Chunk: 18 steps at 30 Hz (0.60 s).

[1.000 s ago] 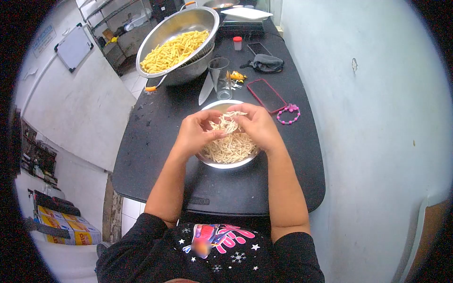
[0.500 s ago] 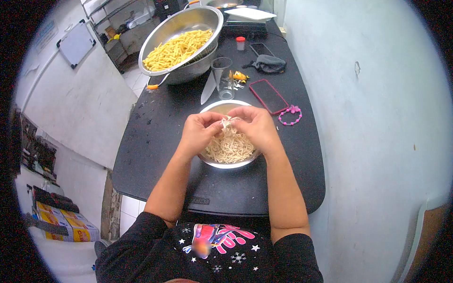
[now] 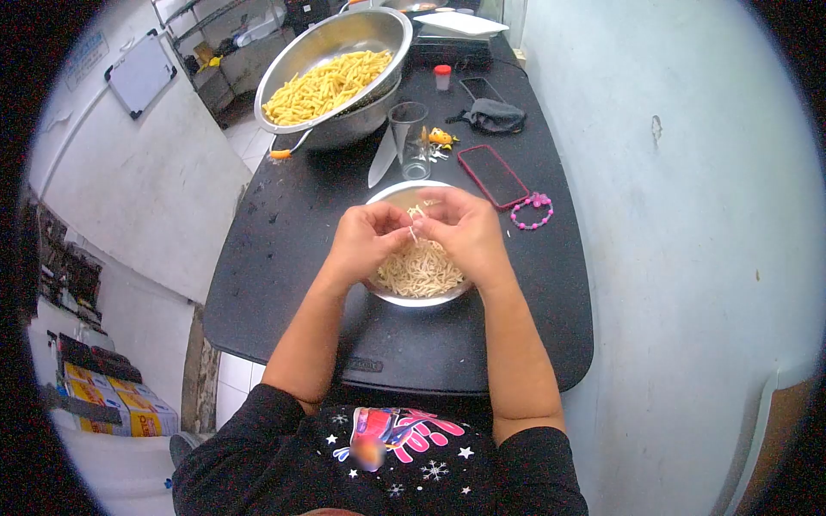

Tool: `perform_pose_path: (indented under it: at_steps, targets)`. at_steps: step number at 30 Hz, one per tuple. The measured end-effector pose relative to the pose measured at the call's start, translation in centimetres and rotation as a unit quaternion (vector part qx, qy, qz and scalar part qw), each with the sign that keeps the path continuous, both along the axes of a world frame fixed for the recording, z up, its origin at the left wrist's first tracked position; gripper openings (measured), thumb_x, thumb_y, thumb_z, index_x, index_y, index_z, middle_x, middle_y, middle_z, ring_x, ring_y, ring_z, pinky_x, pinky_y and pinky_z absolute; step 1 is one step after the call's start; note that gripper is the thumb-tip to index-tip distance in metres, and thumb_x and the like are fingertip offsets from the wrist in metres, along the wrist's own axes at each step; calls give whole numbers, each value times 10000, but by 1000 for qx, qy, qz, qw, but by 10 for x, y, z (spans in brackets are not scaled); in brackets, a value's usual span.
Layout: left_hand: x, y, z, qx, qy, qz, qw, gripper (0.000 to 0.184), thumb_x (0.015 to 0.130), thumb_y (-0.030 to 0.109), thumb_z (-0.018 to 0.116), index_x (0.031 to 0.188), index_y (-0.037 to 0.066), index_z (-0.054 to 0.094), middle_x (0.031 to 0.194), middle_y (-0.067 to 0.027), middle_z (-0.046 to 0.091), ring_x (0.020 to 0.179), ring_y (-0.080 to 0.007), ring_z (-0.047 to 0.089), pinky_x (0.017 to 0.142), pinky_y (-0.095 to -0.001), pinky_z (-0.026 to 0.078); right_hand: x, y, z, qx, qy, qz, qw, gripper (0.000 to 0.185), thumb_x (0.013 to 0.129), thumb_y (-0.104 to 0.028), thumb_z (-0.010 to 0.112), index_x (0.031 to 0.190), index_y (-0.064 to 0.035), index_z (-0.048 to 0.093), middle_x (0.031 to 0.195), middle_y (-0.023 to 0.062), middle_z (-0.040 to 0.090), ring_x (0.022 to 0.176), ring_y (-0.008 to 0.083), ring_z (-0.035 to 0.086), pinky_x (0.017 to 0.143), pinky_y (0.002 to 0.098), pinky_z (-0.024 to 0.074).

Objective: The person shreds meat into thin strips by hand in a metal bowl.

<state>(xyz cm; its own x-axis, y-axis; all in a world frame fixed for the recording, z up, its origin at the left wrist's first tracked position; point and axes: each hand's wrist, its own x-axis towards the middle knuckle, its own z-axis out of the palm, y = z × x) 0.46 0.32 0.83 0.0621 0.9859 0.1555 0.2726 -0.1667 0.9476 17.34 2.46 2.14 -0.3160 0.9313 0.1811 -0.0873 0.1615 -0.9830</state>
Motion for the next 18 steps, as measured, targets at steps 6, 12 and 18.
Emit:
perform_pose_path:
  at_steps: [6,12,18]
  targets:
    - [3,0,3,1,-90,38,995,95,787,44,682,846,-19,642,746,-42,653,645,-75,595,579,-208,480,4,3,-4,28,-110,-12,993,215,791,-19,681,993,39,637,800,46,657,704,74,597,650,205,488]
    - [5,-2,2,-16,-145,5,989,134,808,75,682,892,-25,650,762,-48,659,646,-84,599,594,-211,484,2,4,-8,43,-87,-44,994,129,811,-56,669,893,44,667,762,30,653,680,70,579,609,201,461]
    - [1,0,-1,-39,-123,-10,992,116,822,98,673,884,0,660,775,-20,648,657,-59,576,600,-210,478,-2,-5,0,187,-188,-97,959,166,785,-113,646,904,0,672,819,131,683,726,175,657,679,294,502]
